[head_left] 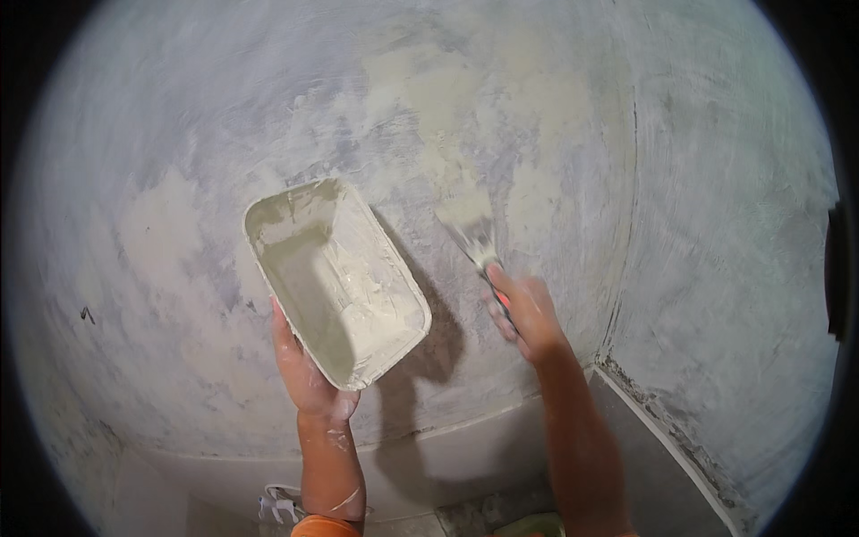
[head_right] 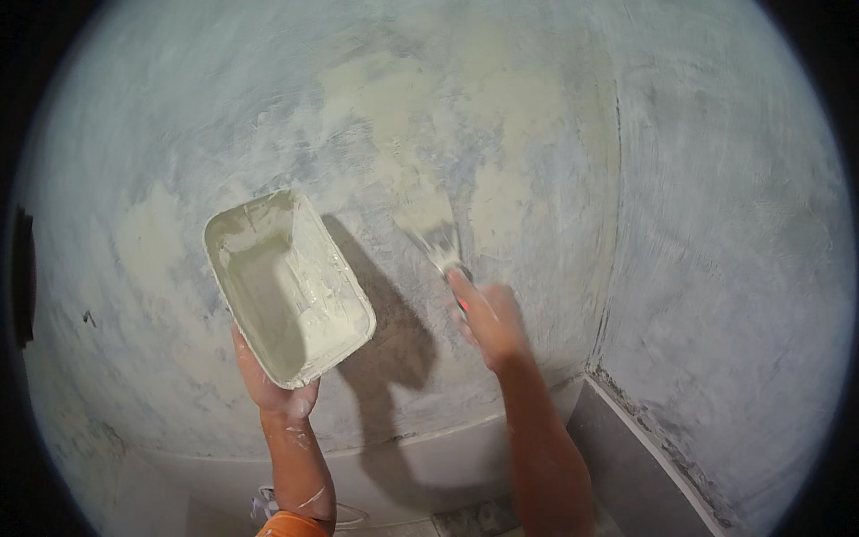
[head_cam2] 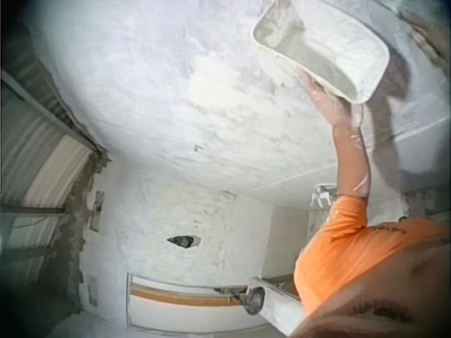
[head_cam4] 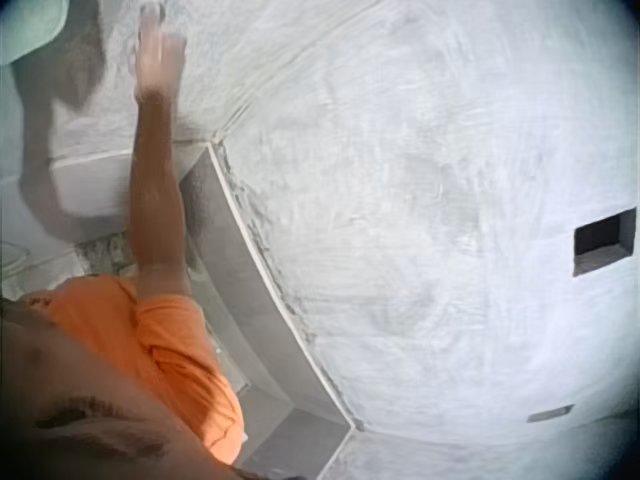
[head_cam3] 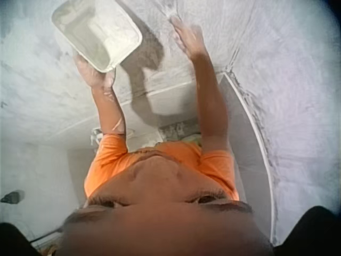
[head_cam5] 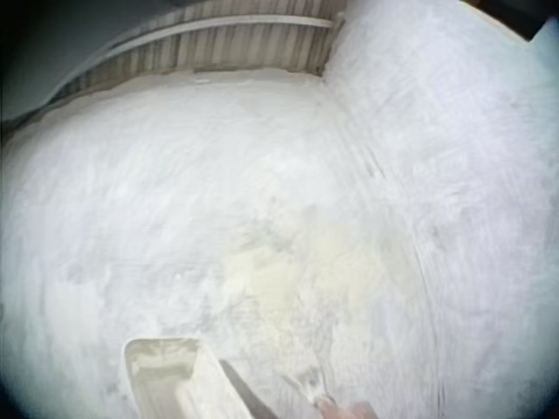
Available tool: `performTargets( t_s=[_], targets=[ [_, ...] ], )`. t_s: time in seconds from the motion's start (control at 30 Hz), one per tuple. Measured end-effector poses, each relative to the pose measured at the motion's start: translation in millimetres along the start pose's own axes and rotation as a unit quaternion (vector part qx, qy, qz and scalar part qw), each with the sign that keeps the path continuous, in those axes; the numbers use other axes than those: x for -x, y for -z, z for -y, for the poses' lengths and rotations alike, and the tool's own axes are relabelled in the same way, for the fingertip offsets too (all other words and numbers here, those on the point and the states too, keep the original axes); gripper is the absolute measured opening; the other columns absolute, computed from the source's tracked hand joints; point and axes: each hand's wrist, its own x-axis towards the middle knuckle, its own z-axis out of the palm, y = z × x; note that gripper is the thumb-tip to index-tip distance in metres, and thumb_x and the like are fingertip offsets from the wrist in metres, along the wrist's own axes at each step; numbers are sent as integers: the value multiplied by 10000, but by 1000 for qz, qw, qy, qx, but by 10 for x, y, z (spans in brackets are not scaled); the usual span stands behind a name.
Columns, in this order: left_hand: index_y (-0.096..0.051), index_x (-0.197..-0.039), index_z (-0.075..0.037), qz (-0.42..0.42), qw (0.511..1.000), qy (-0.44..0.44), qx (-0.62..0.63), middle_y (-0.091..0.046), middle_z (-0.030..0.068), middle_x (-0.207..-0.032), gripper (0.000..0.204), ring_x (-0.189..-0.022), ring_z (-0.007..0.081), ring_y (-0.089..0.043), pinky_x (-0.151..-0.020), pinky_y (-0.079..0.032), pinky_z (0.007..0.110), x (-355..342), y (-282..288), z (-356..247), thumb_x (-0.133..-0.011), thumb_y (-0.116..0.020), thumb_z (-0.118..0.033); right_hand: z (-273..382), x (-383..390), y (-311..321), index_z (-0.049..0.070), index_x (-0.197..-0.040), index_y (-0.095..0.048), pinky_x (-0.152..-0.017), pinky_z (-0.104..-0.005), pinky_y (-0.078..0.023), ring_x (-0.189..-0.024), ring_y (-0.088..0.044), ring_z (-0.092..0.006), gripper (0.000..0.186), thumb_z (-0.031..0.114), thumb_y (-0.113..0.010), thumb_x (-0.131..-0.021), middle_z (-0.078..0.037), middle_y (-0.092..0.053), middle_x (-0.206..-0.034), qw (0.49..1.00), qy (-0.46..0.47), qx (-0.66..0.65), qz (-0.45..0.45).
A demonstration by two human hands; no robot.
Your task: The person applies plaster to the corner and upper areas of a wall using a putty knife, taking fresh plaster from a container held in their left hand and spreading it across the wall surface.
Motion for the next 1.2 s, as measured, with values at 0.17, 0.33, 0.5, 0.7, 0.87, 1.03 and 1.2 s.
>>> performTargets(
  t_s=[0.17,0.33,0.5,0.7,0.87,1.03,1.2],
  targets=[
    [-458,-1482,-50,21,1000,-13,3,-566,103,-1416,666,-1245,266,-598,-1039,-508,421,54,26,-42,-1057,-401,-560,151,411,186,44,-789,-651,-401,-251,-274,-448,-418,-63,422,429,-671,-961,11,-549,-613,987,43,136,-71],
    [-465,-1474,-50,56,998,26,20,-571,97,-1408,643,-1259,253,-584,-1063,-483,417,-46,-201,-4,-1062,-402,-539,1254,117,-169,51,-738,-635,-403,-260,-262,-432,-398,-59,393,375,-660,-960,15,-525,-578,985,142,75,-70],
    [-476,-1466,-68,17,1000,-7,-12,-577,89,-1403,580,-1238,258,-604,-1034,-525,424,-69,-449,103,-1080,-375,-489,1602,-268,-688,54,-708,-605,-404,-278,-300,-420,-389,-65,491,459,-644,-982,6,-500,-554,980,166,101,-34],
    [-470,-1468,-58,-19,999,-24,-43,-571,92,-1411,614,-1234,249,-606,-1037,-513,399,19,-171,82,-1081,-357,-521,30,-262,-480,50,-703,-588,-384,-279,-294,-409,-412,-96,560,518,-587,-1010,-1,-471,-527,982,149,117,-25],
    [-447,-1485,-43,-43,999,-30,-14,-565,103,-1420,636,-1269,251,-582,-1071,-479,403,10,-121,76,-1082,-351,-524,-222,288,234,63,-728,-600,-392,-267,-288,-400,-395,-97,488,470,-627,-995,0,-486,-547,998,3,67,3],
    [-424,-1505,-34,-37,998,-11,-42,-549,115,-1438,662,-1315,256,-543,-1117,-430,405,-29,-156,35,-1079,-348,-535,629,152,98,77,-717,-597,-413,-285,-284,-456,-408,-74,436,414,-644,-989,33,-468,-567,979,97,162,-81],
    [-410,-1515,-36,-12,999,31,-20,-534,119,-1457,671,-1315,258,-544,-1115,-434,404,-37,-210,-35,-1077,-348,-540,1612,-223,-511,70,-740,-582,-386,-271,-283,-414,-385,-88,462,454,-635,-992,16,-484,-551,986,158,26,38]
  ],
)
